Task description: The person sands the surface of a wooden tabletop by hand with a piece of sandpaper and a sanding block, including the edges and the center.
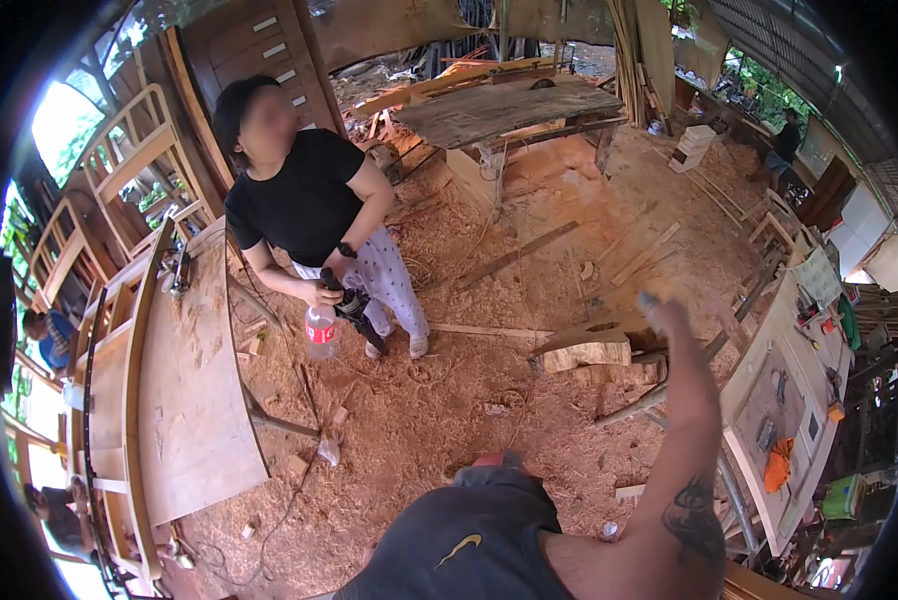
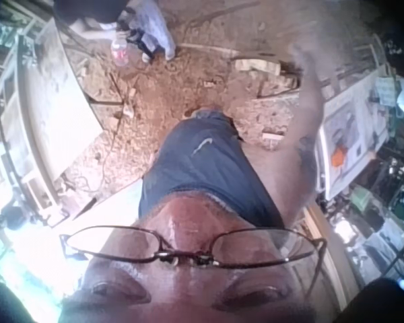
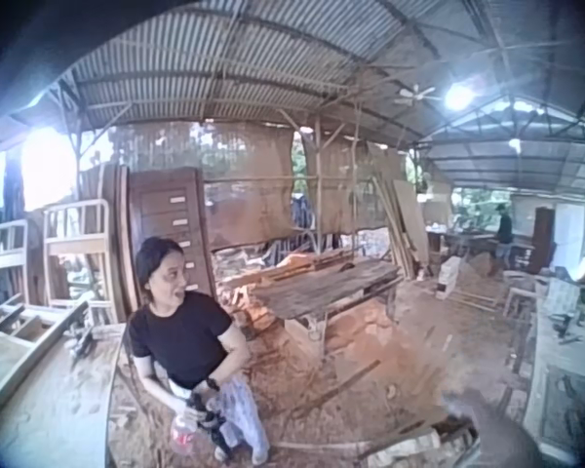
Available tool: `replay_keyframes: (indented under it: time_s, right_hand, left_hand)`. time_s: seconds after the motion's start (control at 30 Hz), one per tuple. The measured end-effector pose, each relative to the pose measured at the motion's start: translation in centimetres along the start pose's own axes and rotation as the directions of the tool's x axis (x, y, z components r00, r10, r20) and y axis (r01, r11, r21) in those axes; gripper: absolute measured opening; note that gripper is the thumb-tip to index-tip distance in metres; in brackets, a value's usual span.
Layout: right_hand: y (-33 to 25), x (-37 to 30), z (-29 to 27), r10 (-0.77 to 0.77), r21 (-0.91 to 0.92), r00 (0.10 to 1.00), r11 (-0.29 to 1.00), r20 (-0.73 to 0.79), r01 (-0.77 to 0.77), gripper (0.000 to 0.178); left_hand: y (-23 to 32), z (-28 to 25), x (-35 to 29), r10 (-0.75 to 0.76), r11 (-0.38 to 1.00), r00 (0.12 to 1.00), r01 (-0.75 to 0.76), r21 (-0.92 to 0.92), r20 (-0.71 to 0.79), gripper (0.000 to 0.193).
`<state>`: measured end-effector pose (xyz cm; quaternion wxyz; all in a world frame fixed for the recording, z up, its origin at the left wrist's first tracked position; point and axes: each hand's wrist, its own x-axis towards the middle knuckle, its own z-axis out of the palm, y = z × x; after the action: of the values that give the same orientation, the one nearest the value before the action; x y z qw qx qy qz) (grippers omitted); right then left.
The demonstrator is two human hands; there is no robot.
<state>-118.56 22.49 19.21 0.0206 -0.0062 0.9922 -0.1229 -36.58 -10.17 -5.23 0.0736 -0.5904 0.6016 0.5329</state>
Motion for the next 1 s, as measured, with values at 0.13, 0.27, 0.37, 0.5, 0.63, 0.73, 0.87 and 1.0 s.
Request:
replay_keyframes:
  time_s: [0.13, 0.27, 0.37, 0.5, 0.63, 0.73, 0.87, 1.0]
  right_hand:
    - [3.3, -11.2, 9.0, 0.061, -0.033, 0.944, 0.998, 0.325, -0.053, 0.082]
    - [3.0, -21.5, 15.2, 0.176, -0.14, 0.723, 0.984, 0.668, -0.11, 0.066]
    - [3.7, -24.1, 20.3, -0.109, -0.124, 0.67, 0.949, 0.734, 0.29, 0.048]
    - [7.2, -24.8, 24.1, -0.077, -0.194, 0.748, 0.944, 0.659, 0.268, 0.045]
    - [3.1, -24.5, 22.3, -0.063, -0.144, 0.748, 0.967, 0.661, 0.209, 0.047]
    - [-0.5, -24.0, 21.2, -0.165, -0.147, 0.727, 0.927, 0.666, 0.345, 0.047]
    - [-8.5, -26.4, 20.8, -0.266, 0.199, 0.669, 0.964, 0.694, 0.176, 0.059]
    - [-16.1, -29.9, 23.5, -0.651, 0.453, 0.477, 0.756, 0.59, 0.473, 0.064]
  left_hand:
    - [-1.0, 0.6, 2.5, -0.01, 0.996, 0.996, 0.019, -0.091, 0.093, 0.037]
    - [-6.8, 1.5, 6.5, -0.06, 0.977, 0.972, 0.103, -0.187, 0.227, 0.035]
    - [-7.5, 0.8, 5.6, -0.11, 0.988, 0.989, 0.119, 0.095, -0.093, 0.031]
    - [-5.8, 0.9, 6.4, -0.077, 0.997, 0.996, 0.078, -0.018, 0.046, 0.032]
    - [-5.1, 0.3, 6.9, -0.073, 0.984, 0.992, 0.089, -0.155, 0.106, 0.032]
    - [-4.7, -0.4, 7.9, -0.033, 0.894, 0.979, 0.12, -0.433, 0.203, 0.033]
    - [-2.9, -1.0, 8.4, -0.017, 0.969, 0.998, 0.031, -0.245, 0.06, 0.035]
    - [11.2, -0.1, 3.3, 0.283, 0.928, 0.958, -0.287, -0.239, -0.052, 0.04]
